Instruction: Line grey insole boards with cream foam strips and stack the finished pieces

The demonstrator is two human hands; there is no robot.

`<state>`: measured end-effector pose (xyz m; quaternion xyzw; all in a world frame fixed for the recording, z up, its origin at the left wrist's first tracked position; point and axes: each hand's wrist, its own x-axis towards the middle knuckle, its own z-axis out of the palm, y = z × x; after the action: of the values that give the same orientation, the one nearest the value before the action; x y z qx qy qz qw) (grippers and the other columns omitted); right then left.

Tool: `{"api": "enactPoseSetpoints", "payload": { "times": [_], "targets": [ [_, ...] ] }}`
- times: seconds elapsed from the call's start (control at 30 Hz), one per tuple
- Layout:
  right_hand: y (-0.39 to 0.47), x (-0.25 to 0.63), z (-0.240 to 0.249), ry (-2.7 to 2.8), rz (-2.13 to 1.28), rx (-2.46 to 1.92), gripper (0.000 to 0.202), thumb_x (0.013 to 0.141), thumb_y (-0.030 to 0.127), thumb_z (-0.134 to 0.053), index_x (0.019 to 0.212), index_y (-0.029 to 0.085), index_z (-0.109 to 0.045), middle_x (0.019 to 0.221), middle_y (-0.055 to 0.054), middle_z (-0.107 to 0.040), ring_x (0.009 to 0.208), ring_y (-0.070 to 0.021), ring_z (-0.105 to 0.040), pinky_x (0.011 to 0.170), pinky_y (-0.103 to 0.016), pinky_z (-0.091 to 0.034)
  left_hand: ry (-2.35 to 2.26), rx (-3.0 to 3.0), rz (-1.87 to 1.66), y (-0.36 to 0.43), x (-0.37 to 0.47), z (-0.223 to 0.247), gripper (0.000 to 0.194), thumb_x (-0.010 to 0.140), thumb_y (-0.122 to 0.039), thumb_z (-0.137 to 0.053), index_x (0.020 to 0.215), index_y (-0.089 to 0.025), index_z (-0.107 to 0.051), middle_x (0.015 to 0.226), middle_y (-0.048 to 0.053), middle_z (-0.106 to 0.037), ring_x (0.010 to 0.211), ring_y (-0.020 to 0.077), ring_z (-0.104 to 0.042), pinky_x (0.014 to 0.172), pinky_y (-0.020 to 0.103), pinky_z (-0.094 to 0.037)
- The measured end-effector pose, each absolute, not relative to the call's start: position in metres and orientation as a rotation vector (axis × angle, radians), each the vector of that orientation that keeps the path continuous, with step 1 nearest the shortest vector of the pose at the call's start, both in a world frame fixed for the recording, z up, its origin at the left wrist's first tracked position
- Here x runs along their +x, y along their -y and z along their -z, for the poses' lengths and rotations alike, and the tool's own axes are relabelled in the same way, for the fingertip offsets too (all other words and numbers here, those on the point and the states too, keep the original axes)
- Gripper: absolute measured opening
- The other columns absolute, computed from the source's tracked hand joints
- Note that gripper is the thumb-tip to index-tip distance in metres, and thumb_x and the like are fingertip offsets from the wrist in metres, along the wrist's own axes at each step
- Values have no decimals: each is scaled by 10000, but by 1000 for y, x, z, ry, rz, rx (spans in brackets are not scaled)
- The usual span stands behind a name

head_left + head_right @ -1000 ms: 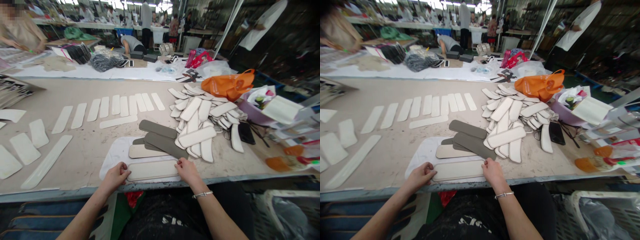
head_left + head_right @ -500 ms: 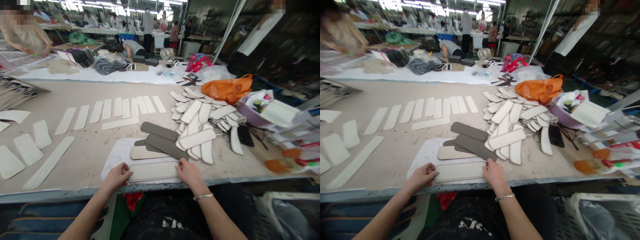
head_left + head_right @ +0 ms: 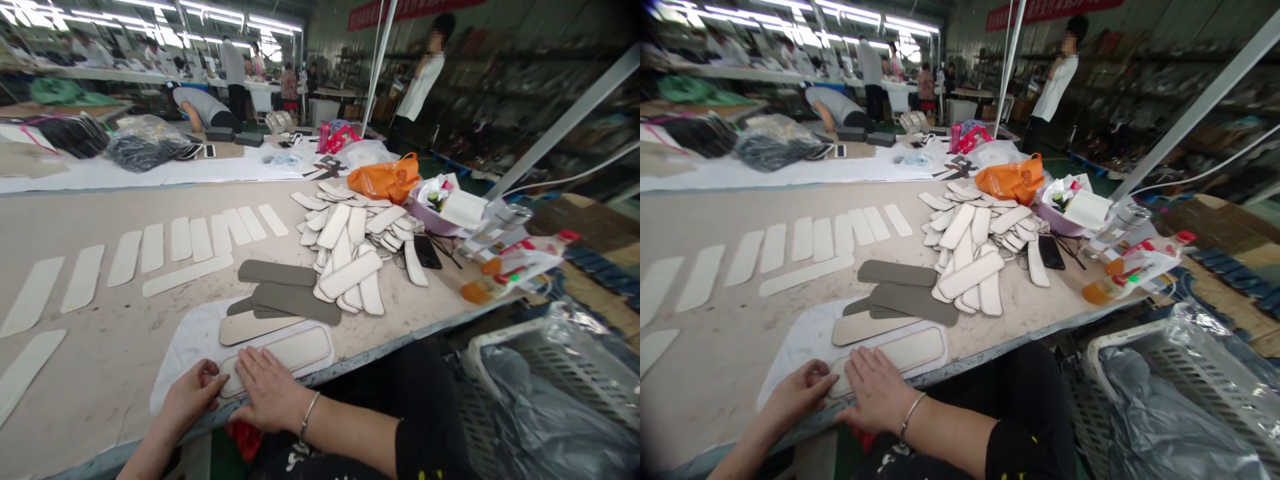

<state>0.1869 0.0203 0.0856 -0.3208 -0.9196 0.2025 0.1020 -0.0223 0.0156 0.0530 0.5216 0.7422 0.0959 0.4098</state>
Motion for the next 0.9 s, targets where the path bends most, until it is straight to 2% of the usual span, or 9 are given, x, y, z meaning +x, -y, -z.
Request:
{"api": "enactPoseSetpoints", "payload": {
  "times": [0.2, 0.4, 0.5, 0.57, 0.63, 0.7, 0.73, 0.8, 0.9],
  "targets": [
    [-32, 243, -71, 2704, -625, -1117, 761, 827, 558, -445, 1401, 118, -210, 1473, -129, -176, 1365, -236, -92, 1111, -439, -144, -1866, 1344, -239, -17, -20, -59, 224, 763, -437, -460, 829, -226, -426, 484, -83, -523, 485, 156, -610, 506, 233, -392],
    [-32, 287, -47, 2674, -377, -1334, 718, 859, 481, -422, 1414, 104, -165, 1482, -128, -129, 1363, -255, -96, 1100, -461, -173, -1917, 1346, -241, -13, -14, -74, 130, 776, -303, -482, 856, -206, -451, 531, -60, -549, 490, 140, -590, 540, 237, -397],
    [-31, 287, -36, 2668, -252, -1318, 719, 859, 487, -413, 1413, 100, -168, 1478, -133, -148, 1359, -267, -111, 1086, -470, -197, -2107, 1489, -409, 2, 0, -83, 182, 824, -272, -437, 976, -181, -477, 667, 6, -601, 654, 169, -612, 616, 265, -424],
    [-30, 285, -31, 2670, -177, -1287, 728, 857, 504, -405, 1413, 97, -168, 1475, -137, -165, 1355, -269, -130, 1078, -470, -213, -2133, 1645, -617, 14, 22, -90, 274, 866, -295, -389, 1093, -164, -468, 860, 70, -628, 826, 186, -610, 725, 297, -450],
    [-29, 284, -28, 2676, -105, -1260, 742, 854, 514, -402, 1412, 88, -161, 1471, -150, -176, 1350, -277, -147, 1066, -477, -230, -1907, 1894, -718, 22, 54, -95, 374, 883, -314, -369, 1217, -157, -429, 1123, 120, -579, 1063, 202, -538, 888, 334, -424],
    [-28, 285, -25, 2685, -39, -1241, 725, 864, 478, -396, 1415, 83, -139, 1468, -161, -180, 1346, -286, -158, 1052, -485, -249, -1610, 2152, -618, 20, 88, -96, 502, 878, -365, -379, 1324, -139, -344, 1358, 131, -416, 1286, 239, -329, 1034, 388, -309],
    [-28, 285, -24, 2695, -12, -1226, 696, 874, 435, -386, 1418, 89, -123, 1469, -160, -180, 1345, -285, -163, 1046, -486, -258, -1515, 2226, -558, 16, 103, -95, 575, 871, -412, -380, 1355, -114, -300, 1419, 137, -332, 1334, 259, -233, 1068, 413, -255],
    [-28, 287, -22, 2708, 26, -1199, 646, 882, 327, -357, 1424, 106, -85, 1472, -148, -181, 1345, -273, -173, 1038, -479, -273, -1444, 2286, -455, 5, 123, -89, 674, 866, -497, -337, 1380, -71, -246, 1466, 152, -225, 1363, 282, -123, 1094, 439, -188],
    [-28, 288, -21, 2717, 33, -1174, 672, 861, 293, -364, 1425, 99, -55, 1473, -144, -177, 1343, -270, -181, 1040, -475, -273, -1439, 2316, -348, -7, 123, -77, 723, 869, -557, -252, 1387, -53, -228, 1467, 164, -213, 1369, 271, -94, 1107, 431, -138]
  ]
}}
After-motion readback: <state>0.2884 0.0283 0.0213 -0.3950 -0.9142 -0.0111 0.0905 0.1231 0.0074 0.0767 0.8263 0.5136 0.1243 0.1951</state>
